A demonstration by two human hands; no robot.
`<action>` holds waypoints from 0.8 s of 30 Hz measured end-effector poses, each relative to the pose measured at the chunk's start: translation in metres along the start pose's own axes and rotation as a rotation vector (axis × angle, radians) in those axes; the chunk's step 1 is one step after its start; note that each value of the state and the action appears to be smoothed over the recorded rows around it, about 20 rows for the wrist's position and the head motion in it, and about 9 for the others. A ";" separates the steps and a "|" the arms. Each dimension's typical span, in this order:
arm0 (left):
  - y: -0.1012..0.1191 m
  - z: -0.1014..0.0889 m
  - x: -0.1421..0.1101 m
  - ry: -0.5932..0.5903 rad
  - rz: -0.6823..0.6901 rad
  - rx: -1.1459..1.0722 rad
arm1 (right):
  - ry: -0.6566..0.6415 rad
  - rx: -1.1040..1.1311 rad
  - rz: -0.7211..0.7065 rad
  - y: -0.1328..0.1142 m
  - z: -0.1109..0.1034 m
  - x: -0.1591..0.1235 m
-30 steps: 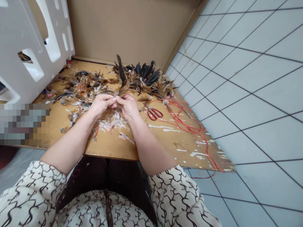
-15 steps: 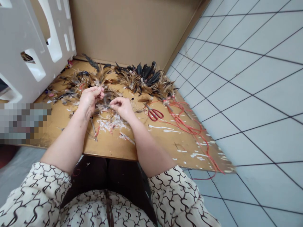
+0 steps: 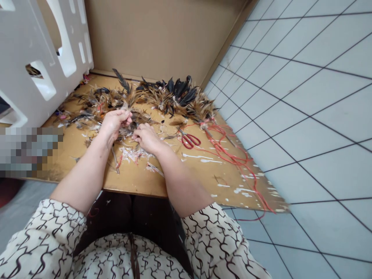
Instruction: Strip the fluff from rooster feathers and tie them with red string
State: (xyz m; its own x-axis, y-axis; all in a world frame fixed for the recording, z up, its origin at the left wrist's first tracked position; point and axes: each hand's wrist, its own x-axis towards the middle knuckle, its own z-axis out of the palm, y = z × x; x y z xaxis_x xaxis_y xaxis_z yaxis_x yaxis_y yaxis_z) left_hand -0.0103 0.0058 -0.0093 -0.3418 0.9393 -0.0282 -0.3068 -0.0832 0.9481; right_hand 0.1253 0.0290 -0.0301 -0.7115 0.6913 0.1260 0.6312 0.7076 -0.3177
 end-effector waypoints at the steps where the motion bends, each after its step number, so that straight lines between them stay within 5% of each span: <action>1: 0.000 0.001 0.000 0.006 0.004 0.008 | 0.035 0.029 0.003 0.001 -0.001 0.000; 8: -0.003 0.004 -0.002 -0.032 0.123 0.202 | 0.266 0.225 0.055 0.006 -0.007 0.003; 24: -0.016 0.004 -0.001 -0.215 0.326 0.803 | 0.323 0.111 0.168 0.005 -0.011 0.003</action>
State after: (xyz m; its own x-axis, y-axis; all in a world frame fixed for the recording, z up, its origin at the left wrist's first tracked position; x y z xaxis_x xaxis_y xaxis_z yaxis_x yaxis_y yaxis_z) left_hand -0.0019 0.0079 -0.0233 -0.1044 0.9586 0.2648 0.5187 -0.1747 0.8369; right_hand 0.1301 0.0361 -0.0208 -0.4552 0.8196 0.3479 0.6814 0.5722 -0.4565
